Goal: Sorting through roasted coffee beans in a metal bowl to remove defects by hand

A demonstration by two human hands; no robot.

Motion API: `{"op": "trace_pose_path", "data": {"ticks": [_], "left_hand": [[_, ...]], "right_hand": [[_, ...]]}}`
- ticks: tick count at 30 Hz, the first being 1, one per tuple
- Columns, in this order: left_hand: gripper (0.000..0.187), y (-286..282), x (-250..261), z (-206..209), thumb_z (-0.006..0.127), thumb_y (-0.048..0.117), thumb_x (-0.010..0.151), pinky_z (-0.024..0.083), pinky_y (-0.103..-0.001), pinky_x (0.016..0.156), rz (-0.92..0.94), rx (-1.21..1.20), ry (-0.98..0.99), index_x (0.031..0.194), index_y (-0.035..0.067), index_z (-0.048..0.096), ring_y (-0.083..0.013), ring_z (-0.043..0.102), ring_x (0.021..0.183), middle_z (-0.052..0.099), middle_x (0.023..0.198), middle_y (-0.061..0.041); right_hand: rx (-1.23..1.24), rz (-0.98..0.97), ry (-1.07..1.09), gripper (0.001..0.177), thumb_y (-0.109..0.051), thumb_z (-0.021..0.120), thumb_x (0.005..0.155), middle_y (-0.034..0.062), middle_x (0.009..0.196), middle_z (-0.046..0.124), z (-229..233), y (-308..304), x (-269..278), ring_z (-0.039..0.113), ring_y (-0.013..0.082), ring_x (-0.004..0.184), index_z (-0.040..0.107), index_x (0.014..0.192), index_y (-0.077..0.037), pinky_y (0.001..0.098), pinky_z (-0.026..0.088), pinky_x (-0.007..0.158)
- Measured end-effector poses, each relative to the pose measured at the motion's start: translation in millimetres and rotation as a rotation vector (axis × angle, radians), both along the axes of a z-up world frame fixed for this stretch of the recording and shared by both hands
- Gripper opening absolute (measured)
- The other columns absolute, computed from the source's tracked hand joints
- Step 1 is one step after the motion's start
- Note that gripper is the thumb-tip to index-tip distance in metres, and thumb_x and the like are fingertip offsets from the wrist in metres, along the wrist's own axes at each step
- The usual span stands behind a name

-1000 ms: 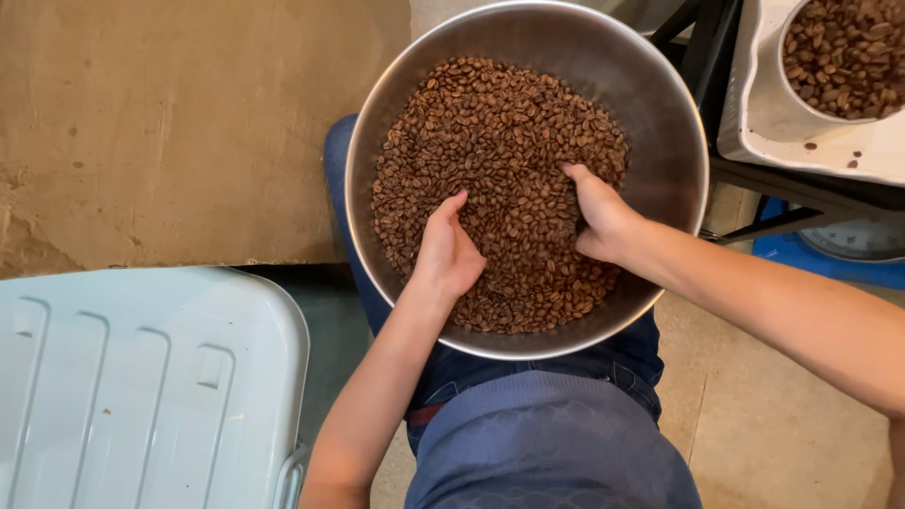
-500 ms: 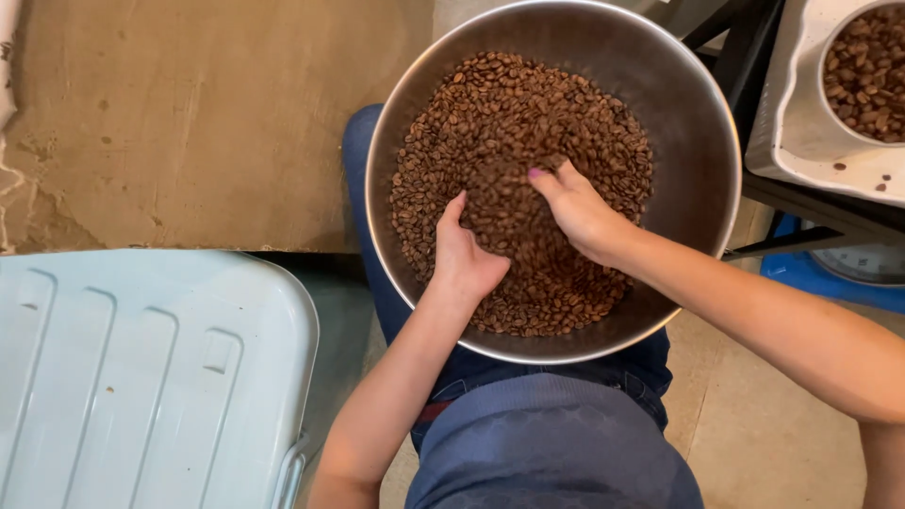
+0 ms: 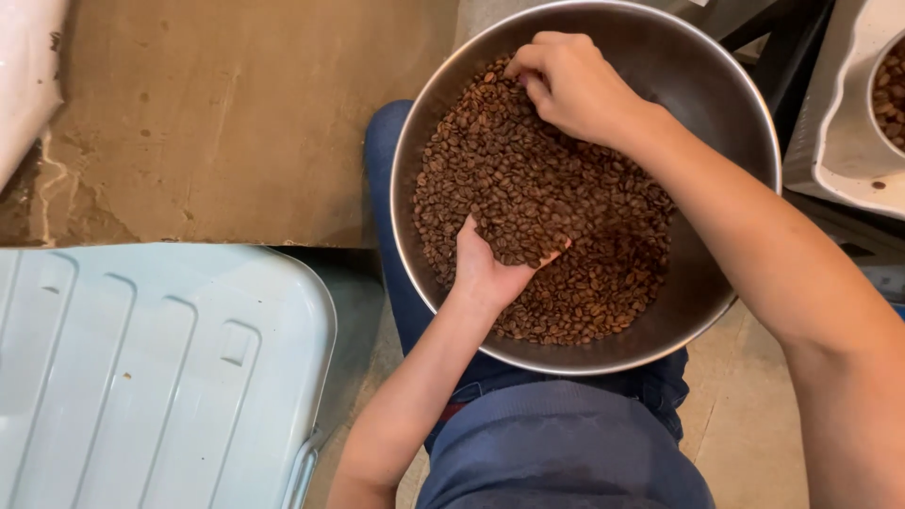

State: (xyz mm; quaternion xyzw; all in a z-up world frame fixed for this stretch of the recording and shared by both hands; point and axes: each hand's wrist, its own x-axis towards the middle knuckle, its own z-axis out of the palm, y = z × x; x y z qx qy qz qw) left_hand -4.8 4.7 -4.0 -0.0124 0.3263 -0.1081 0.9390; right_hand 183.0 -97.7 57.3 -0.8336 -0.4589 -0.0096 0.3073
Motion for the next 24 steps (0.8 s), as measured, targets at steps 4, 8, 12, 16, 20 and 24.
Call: {"op": "trace_pose_path", "data": {"ticks": [4, 8, 12, 16, 20, 24], "left_hand": [[0.065, 0, 1, 0, 0.033, 0.046, 0.102, 0.038, -0.063, 0.113, 0.000, -0.014, 0.056, 0.156, 0.010, 0.039, -0.0408, 0.046, 0.140, 0.047, 0.154, -0.023], [0.064, 0, 2, 9, 0.031, 0.046, 0.104, 0.039, -0.062, 0.113, 0.008, -0.019, 0.066, 0.157, 0.010, 0.038, -0.0400, 0.046, 0.140, 0.046, 0.155, -0.023], [0.063, 0, 2, 15, 0.033, 0.045, 0.103, 0.042, -0.059, 0.111, 0.005, 0.026, 0.119, 0.153, 0.008, 0.044, -0.0379, 0.050, 0.136, 0.050, 0.152, -0.021], [0.061, 0, 1, 12, 0.039, 0.043, 0.103, 0.041, -0.059, 0.112, -0.005, 0.030, 0.078, 0.150, 0.005, 0.047, -0.0369, 0.051, 0.135, 0.052, 0.150, -0.020], [0.059, 0, 0, 6, 0.038, 0.043, 0.104, 0.045, -0.056, 0.108, 0.000, 0.028, 0.019, 0.149, 0.005, 0.048, -0.0371, 0.053, 0.131, 0.054, 0.147, -0.021], [0.058, 0, 0, 12, 0.039, 0.041, 0.103, 0.042, -0.056, 0.111, 0.000, 0.047, 0.087, 0.147, 0.006, 0.051, -0.0357, 0.053, 0.132, 0.055, 0.147, -0.019]], "right_hand": [[-0.117, 0.021, -0.006, 0.022, 0.001, 0.069, 0.090, 0.0165, 0.099, 0.066, -22, 16, 14, 0.064, 0.0356, 0.078, 0.076, 0.110, 0.001, 0.0454, 0.055, 0.072], [-0.169, 0.010, -0.028, 0.023, -0.005, 0.073, 0.090, 0.0161, 0.097, 0.066, -30, 22, 18, 0.063, 0.0355, 0.081, 0.076, 0.112, 0.001, 0.0463, 0.055, 0.074], [-0.208, 0.004, -0.031, 0.021, -0.006, 0.074, 0.089, 0.0143, 0.098, 0.066, -35, 27, 19, 0.064, 0.0340, 0.078, 0.077, 0.109, -0.001, 0.0456, 0.057, 0.073], [-0.188, -0.009, -0.017, 0.014, -0.003, 0.075, 0.088, 0.0138, 0.095, 0.066, -35, 31, 18, 0.063, 0.0331, 0.078, 0.078, 0.101, 0.001, 0.0459, 0.057, 0.075], [-0.153, 0.007, -0.012, 0.010, -0.002, 0.074, 0.089, 0.0134, 0.096, 0.061, -37, 30, 17, 0.060, 0.0318, 0.085, 0.077, 0.098, 0.001, 0.0447, 0.055, 0.080], [-0.011, 0.033, 0.051, 0.004, 0.004, 0.066, 0.093, 0.0180, 0.097, 0.061, -22, 23, 11, 0.059, 0.0304, 0.078, 0.067, 0.096, 0.006, 0.0398, 0.053, 0.074]]}}
